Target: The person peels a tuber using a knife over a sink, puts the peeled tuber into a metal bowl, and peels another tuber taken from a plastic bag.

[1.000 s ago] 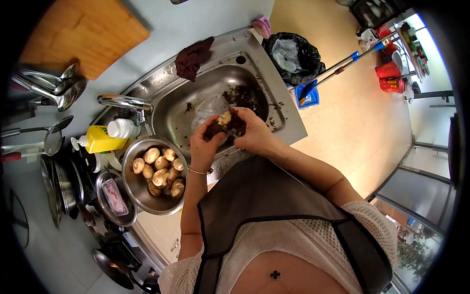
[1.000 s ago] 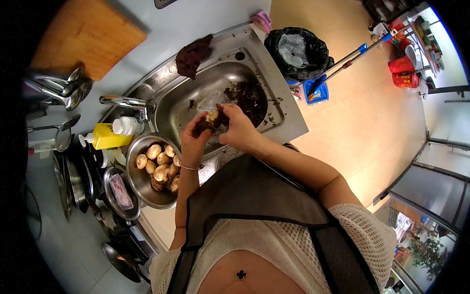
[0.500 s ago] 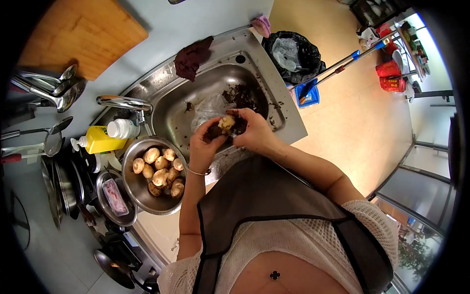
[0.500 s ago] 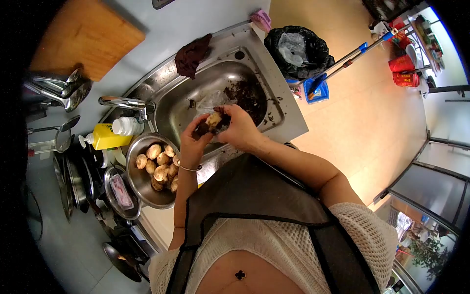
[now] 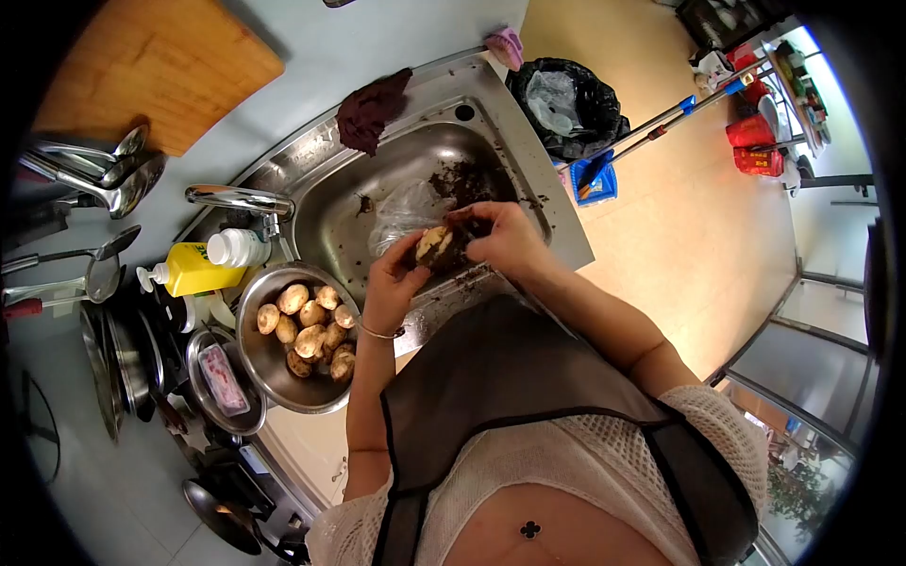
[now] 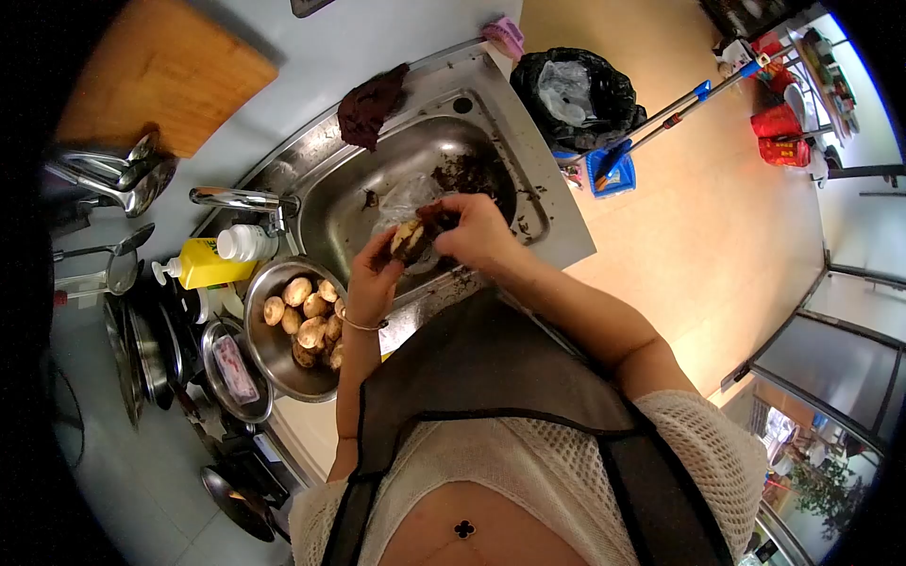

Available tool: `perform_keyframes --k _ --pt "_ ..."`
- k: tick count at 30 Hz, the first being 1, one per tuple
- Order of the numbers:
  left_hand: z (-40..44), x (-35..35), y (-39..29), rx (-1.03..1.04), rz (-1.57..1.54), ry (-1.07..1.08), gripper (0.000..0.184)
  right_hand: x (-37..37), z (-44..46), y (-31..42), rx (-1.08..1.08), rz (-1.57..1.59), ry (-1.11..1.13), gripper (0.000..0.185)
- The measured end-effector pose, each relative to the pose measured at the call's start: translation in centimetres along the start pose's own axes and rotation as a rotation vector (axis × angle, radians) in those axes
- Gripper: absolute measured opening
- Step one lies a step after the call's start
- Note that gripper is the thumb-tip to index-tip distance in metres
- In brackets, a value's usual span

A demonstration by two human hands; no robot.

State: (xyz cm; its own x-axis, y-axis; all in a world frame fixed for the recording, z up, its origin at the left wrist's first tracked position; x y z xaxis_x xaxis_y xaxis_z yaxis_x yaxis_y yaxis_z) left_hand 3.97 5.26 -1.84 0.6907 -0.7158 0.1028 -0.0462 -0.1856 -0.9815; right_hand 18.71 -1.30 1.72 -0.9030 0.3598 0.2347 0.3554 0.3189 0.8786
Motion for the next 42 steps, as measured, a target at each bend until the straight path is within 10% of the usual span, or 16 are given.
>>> perform_keyframes --k 5,9,12,16,18,23,27,33,39,42 --pt "0.0 0.2 -1.0 0.032 0.191 -0.051 0.042 0.5 0.4 -2.4 0.014 0.051 0.004 0.046" --pt "0.1 0.2 -1.1 0.035 0.328 -0.069 0.042 1.2 -0.9 0.7 -0.597 -0.338 -0.231 0.044" --pt "-0.1 -0.2 -1.6 0.106 0.385 -0.045 0.043 -0.3 0.2 -0.4 0.089 0.074 0.006 0.044" --pt "0.0 -0.2 -1.2 0.101 0.334 -0.063 0.045 0.5 0.2 -1.4 0.056 0.111 0.023 0.045" --pt "0.1 -0.1 -1.1 0.084 0.400 -0.085 0.046 1.4 -0.4 -1.0 -0.412 -0.246 -0.162 0.045" --pt "0.3 0.2 -1.3 0.112 0.240 0.030 0.042 0.8 -1.1 1.1 -0.367 -0.414 -0.140 0.051" --pt "0.1 0.0 -0.6 0.060 0.063 0.046 0.041 -0.1 0.2 -0.7 0.035 0.185 0.025 0.045" --pt "-0.1 1.1 -1.2 -0.044 0.052 -0.008 0.037 1.5 -1.2 -0.3 -0.476 -0.407 -0.079 0.061" --pt "-0.6 1.1 -0.9 -0.032 0.119 0.083 0.048 0.8 -1.5 0.0 -0.408 -0.394 -0.069 0.055" --pt "-0.7 0.8 -0.4 -0.001 0.093 0.104 0.046 -0.5 -0.4 -0.7 0.069 0.137 0.025 0.037"
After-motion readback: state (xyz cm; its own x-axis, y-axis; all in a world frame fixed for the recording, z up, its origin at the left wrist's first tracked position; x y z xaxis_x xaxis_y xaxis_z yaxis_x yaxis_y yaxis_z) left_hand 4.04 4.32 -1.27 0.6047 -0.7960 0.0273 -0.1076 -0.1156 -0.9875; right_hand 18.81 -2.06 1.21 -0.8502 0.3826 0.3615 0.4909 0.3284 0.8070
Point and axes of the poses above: each hand's wrist, its own z-axis towards the middle knuckle, its own x-axis out of the palm, y = z × x, the point moved 5 cm from there along z, towards the middle knuckle, and after that the axes turned 11 degrees about z, right-handed, at the moved point
